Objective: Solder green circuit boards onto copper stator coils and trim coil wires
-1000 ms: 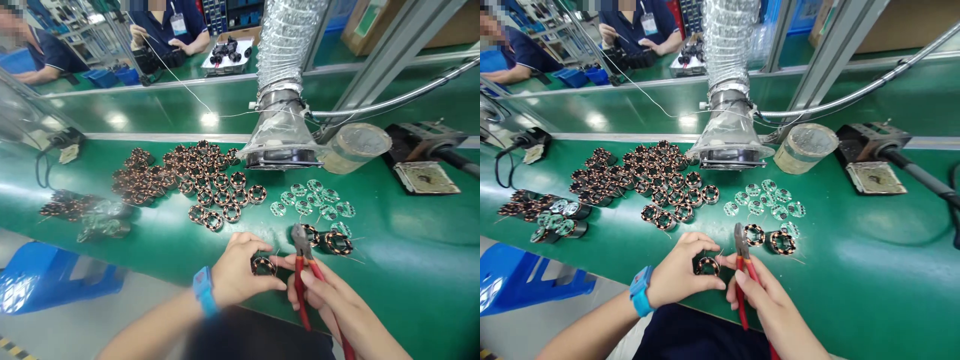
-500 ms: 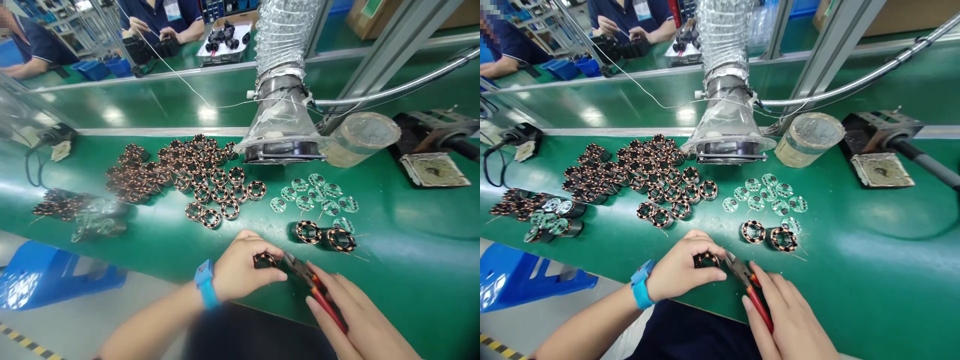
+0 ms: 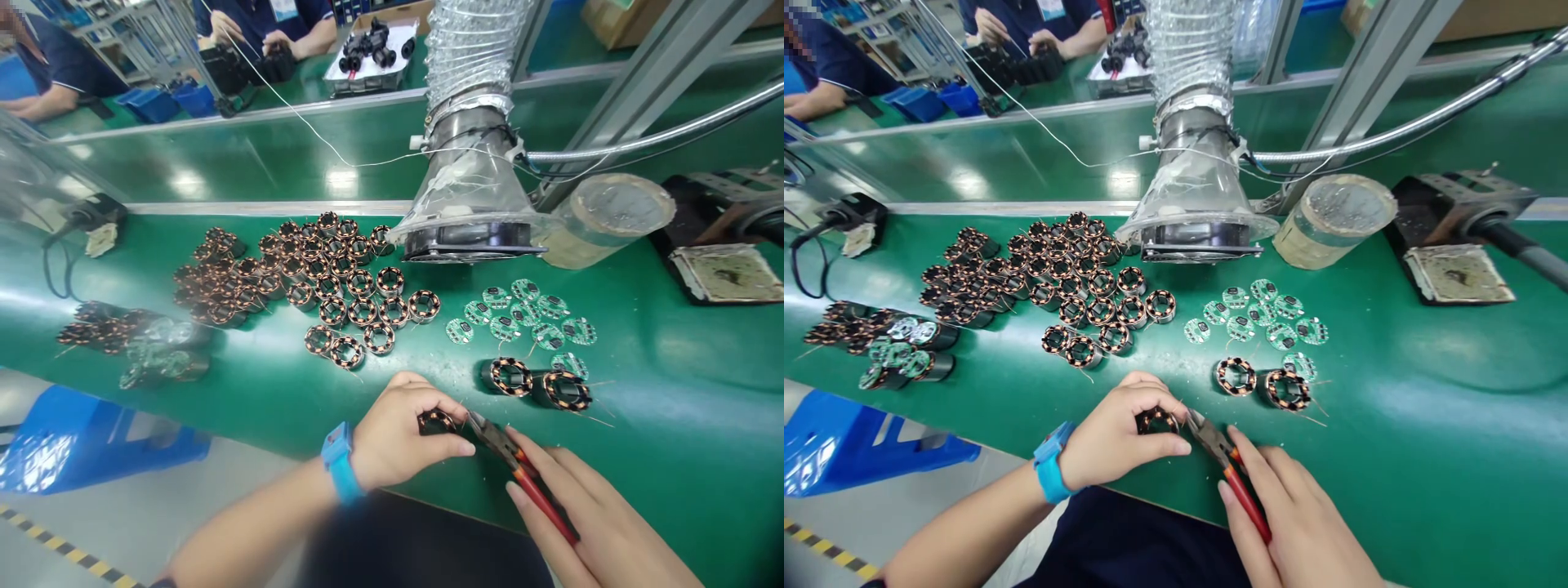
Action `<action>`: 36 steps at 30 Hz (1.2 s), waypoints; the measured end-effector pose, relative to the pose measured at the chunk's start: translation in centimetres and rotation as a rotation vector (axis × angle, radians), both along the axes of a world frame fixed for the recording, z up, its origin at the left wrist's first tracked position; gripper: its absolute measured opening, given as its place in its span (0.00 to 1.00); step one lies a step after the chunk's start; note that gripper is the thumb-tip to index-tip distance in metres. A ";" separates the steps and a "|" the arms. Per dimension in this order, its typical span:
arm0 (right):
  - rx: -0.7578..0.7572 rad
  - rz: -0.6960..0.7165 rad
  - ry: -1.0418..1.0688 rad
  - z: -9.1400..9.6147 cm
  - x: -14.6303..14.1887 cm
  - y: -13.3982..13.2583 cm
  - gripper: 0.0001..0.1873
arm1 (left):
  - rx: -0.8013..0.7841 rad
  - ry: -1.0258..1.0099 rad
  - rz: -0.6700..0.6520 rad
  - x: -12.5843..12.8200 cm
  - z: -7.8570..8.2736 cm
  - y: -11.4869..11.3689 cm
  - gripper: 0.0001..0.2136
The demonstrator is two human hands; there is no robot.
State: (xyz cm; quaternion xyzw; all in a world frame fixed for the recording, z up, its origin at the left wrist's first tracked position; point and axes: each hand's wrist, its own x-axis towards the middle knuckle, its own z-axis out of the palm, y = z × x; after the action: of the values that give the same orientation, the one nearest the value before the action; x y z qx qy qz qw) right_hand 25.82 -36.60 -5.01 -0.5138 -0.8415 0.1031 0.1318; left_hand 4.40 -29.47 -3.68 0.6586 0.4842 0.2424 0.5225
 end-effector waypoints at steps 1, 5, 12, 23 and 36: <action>-0.014 0.002 0.003 -0.1 0.1 0.0 0.22 | -0.002 -0.001 -0.002 0.0 0.0 0.0 0.11; -0.020 0.024 0.028 -0.2 0.3 0.0 0.19 | -0.001 0.002 0.001 0.0 0.0 0.0 0.11; -0.095 -0.009 0.118 0.3 1.2 0.2 0.17 | 0.009 0.003 -0.010 -0.2 -0.1 0.0 0.12; -0.221 -0.083 0.112 -0.5 1.0 0.7 0.28 | -0.051 -0.047 0.104 -0.3 0.3 0.2 0.11; -0.305 -0.067 0.206 0.5 0.2 1.5 0.21 | -0.025 -0.071 0.124 -0.2 -0.2 0.0 0.09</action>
State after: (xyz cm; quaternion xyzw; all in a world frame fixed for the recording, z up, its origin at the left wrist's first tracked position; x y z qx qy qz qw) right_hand 26.01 -35.13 -4.52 -0.5421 -0.7806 0.2772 0.1411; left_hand 4.24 -29.43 -3.88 0.6117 0.5083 0.2915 0.5315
